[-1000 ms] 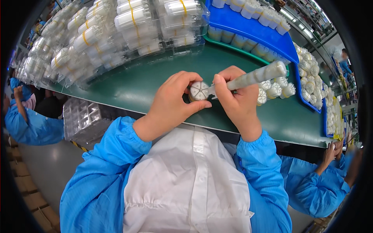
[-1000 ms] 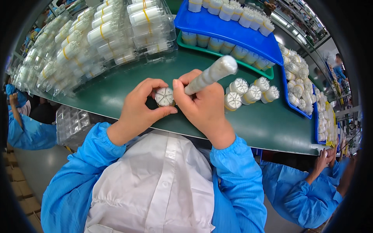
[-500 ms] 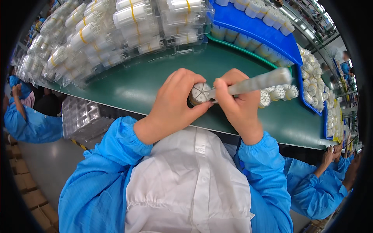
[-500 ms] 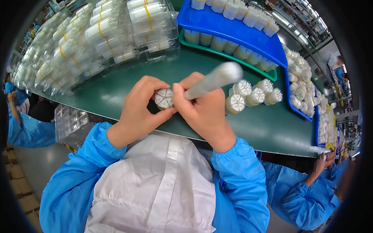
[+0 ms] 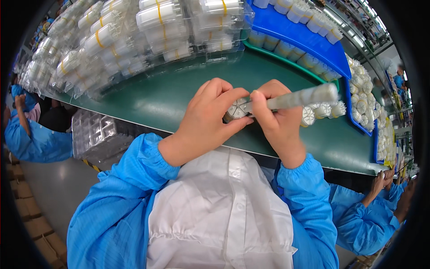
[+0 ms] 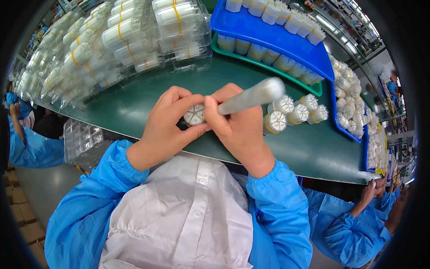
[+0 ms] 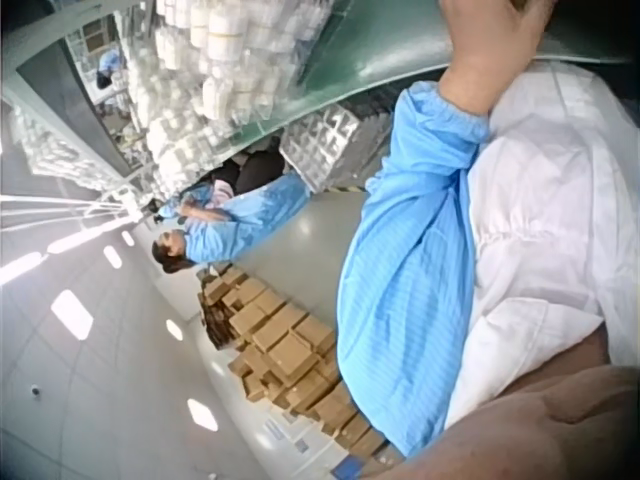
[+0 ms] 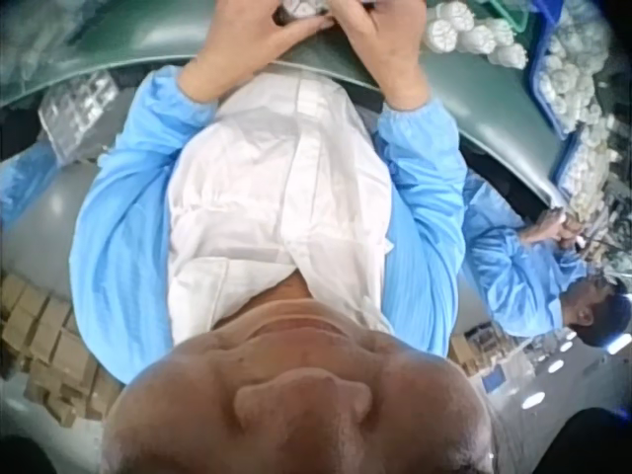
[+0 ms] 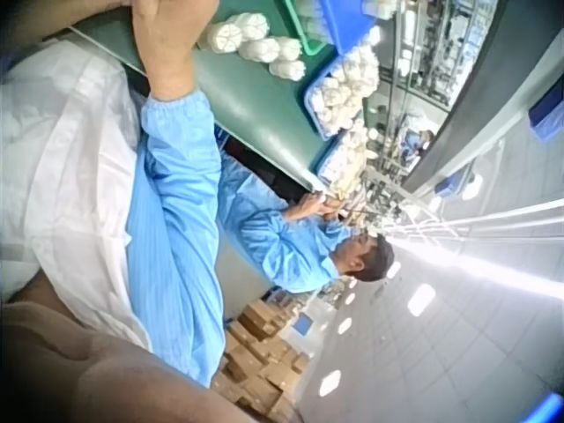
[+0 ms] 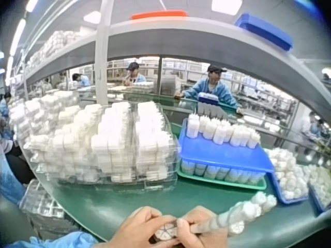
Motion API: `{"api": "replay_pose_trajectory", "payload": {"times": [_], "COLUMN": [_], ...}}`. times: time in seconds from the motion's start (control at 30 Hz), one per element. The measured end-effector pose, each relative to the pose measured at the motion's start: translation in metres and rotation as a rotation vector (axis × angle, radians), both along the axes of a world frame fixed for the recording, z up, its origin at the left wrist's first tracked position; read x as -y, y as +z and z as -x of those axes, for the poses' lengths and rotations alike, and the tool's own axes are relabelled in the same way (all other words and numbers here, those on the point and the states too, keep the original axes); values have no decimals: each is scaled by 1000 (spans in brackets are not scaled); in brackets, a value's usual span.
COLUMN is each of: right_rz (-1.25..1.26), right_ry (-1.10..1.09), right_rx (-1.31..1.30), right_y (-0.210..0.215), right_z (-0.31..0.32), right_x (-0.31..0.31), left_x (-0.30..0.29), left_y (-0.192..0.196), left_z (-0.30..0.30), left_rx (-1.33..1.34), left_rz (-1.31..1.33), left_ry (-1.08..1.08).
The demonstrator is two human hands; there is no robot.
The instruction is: The person inserts a white plastic rod into the center of small cylindrical objects on a green workbench. They then place the assembled items into a blue tray. The person repeats this process for multiple units, organizing them into stacks and trays.
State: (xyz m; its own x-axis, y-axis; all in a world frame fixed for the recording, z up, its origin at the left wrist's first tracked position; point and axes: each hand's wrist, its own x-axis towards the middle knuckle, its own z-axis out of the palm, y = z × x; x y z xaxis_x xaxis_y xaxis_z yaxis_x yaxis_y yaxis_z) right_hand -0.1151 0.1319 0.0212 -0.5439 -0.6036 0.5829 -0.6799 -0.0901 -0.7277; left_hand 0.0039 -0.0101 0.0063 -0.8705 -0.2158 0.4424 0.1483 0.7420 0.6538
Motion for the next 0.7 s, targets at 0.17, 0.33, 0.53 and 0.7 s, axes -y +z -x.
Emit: {"api": "replay_pose_trajectory", "payload": {"times": [0.17, 0.33, 0.53, 0.7], "right_rz": [59, -4, -24, 49], "right_ry": [-16, 11, -26, -20], "right_rx": [156, 153, 110, 219], "right_y": [-1, 1, -2, -2], "right_z": [3, -2, 1, 1], "right_x": [0, 2, -1, 0], "left_x": [2, 2, 4, 4], "left_y": [-5, -7, -1, -5], "left_z": [1, 0, -1, -1], "left_rx": [-117, -109, 26, -58], "left_rz": [-158, -174, -59, -234], "left_ry": [-69, -93, -27, -112]}}
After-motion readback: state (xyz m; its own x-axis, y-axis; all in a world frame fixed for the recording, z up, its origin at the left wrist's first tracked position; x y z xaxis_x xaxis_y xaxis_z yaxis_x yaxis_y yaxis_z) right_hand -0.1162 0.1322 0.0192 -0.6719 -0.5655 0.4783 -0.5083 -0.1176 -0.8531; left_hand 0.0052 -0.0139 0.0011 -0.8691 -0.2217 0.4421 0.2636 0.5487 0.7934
